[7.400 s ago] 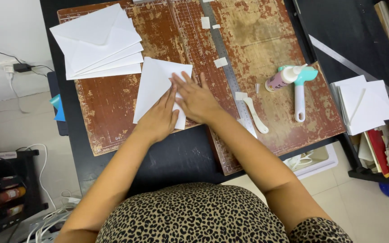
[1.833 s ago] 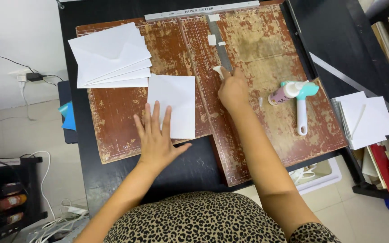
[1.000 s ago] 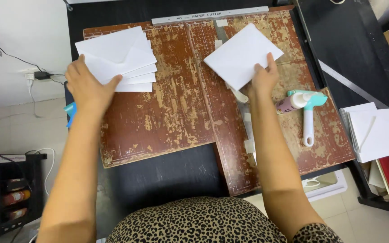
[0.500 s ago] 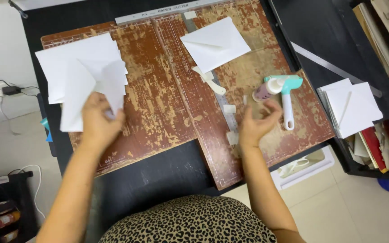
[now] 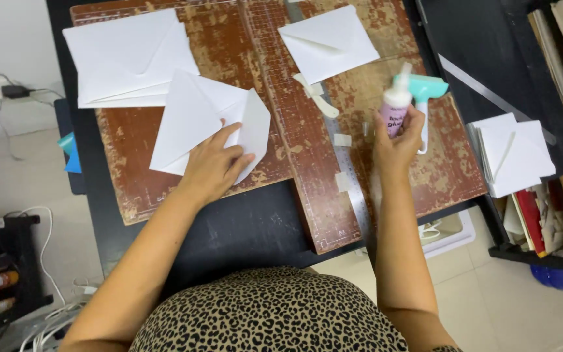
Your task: Applying glue to paper templates and folding them to assemble envelopes
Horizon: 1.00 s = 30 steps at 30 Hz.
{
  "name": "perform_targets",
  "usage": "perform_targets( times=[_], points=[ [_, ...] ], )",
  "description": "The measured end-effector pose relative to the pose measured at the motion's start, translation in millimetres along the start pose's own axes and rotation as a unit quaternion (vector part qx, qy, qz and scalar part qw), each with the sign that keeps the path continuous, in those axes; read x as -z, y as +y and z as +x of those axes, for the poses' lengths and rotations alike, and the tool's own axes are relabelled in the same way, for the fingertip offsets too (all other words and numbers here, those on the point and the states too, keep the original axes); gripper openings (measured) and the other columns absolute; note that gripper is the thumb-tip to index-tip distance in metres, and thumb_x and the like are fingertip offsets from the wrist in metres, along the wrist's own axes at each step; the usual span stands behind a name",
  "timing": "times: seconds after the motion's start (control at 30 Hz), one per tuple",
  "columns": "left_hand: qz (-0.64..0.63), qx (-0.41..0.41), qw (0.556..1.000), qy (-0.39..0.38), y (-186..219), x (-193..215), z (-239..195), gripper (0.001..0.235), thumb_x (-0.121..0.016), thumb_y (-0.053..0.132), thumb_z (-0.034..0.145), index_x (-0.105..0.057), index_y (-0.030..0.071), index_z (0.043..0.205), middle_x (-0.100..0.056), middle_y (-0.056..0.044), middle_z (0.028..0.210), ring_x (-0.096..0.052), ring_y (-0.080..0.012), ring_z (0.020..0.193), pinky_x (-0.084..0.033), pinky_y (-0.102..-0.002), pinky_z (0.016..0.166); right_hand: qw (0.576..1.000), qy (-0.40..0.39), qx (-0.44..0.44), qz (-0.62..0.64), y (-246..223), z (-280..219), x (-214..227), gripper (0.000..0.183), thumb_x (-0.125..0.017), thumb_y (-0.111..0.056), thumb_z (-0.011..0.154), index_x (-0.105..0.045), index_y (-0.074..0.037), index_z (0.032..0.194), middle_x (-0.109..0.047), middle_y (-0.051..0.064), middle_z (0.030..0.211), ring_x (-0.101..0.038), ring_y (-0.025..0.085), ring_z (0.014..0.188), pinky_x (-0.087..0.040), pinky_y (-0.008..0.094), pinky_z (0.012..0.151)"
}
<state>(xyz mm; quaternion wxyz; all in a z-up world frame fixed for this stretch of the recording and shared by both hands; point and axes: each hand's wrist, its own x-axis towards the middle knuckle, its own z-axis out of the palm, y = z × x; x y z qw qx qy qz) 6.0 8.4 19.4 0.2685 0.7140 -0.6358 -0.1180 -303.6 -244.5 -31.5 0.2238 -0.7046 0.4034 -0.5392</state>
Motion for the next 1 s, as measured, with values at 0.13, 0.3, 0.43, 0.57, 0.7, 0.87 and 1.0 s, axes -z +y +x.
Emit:
perform_targets(
  times=[0.13,0.3,0.43,0.57,0.7,0.87,1.0],
  points=[
    [0.029,0.007,0.999,-0.016,-18,-16,2,0.035,-0.063,0.046,0.098,-0.065,0.013,0.085,-0.057,-0.006,0.145,-0.058,-0.0403,0.132,-0.053,-0.050,0.096,0.989,-0.123,0.066,0.038,-90,23,-8,0.051,-0.094,-0.010,0.083,-0.069,0.001,0.126,-0.063,0.019,0.117,-0.062,0.031,0.116,-0.044,0.044,0.105],
    [-0.033,-0.004,0.989,-0.147,-13,-10,24,0.064,-0.048,0.044,0.104,-0.034,0.013,0.159,-0.035,-0.015,0.142,-0.061,-0.0380,0.111,-0.047,-0.053,0.098,0.939,-0.214,-0.205,0.172,-146,66,-33,0.046,-0.090,0.002,0.070,-0.060,-0.012,0.102,-0.063,0.000,0.091,-0.062,0.012,0.078,-0.060,0.029,0.072],
    [-0.027,-0.109,0.991,-0.067,-40,-41,35,0.059,-0.053,0.045,0.104,-0.044,0.012,0.152,-0.033,-0.025,0.146,-0.026,-0.0493,0.141,-0.027,-0.060,0.116,0.920,-0.267,-0.227,0.176,-155,84,-76,0.032,-0.078,0.003,0.084,-0.067,-0.007,0.113,-0.070,0.005,0.108,-0.066,0.015,0.097,-0.064,0.026,0.092],
    [0.029,-0.114,0.990,-0.074,-38,-40,37,0.060,-0.047,0.049,0.104,-0.045,0.013,0.152,-0.019,-0.017,0.168,-0.013,-0.0478,0.152,-0.014,-0.062,0.122,0.914,-0.342,-0.147,0.161,-150,81,-119,0.040,-0.078,-0.010,0.091,-0.057,-0.006,0.125,-0.069,0.010,0.113,-0.068,0.019,0.104,-0.063,0.029,0.093],
    [-0.005,-0.099,0.990,-0.101,-37,-41,37,0.064,-0.043,0.048,0.105,-0.035,0.014,0.159,-0.015,-0.015,0.169,-0.005,-0.0476,0.153,-0.011,-0.061,0.122,0.918,-0.360,-0.043,0.161,-138,77,-150,0.039,-0.079,-0.012,0.092,-0.056,-0.004,0.122,-0.069,0.009,0.107,-0.069,0.017,0.098,-0.061,0.033,0.090],
    [-0.035,-0.084,0.988,-0.122,-36,-38,38,0.064,-0.043,0.046,0.106,-0.031,0.014,0.160,-0.010,-0.015,0.170,0.001,-0.0454,0.154,-0.009,-0.061,0.123,0.918,-0.372,-0.017,0.135,-129,75,-167,0.035,-0.080,-0.008,0.092,-0.059,-0.007,0.120,-0.067,0.003,0.100,-0.063,0.013,0.091,-0.056,0.029,0.085],
    [-0.029,-0.088,0.989,-0.112,-36,-39,37,0.063,-0.045,0.044,0.106,-0.033,0.014,0.160,-0.011,-0.014,0.170,-0.002,-0.0454,0.154,-0.010,-0.061,0.123,0.919,-0.375,-0.003,0.118,-125,73,-173,0.033,-0.081,-0.008,0.090,-0.060,-0.007,0.116,-0.069,0.004,0.097,-0.064,0.013,0.087,-0.055,0.027,0.079]
  ],
)
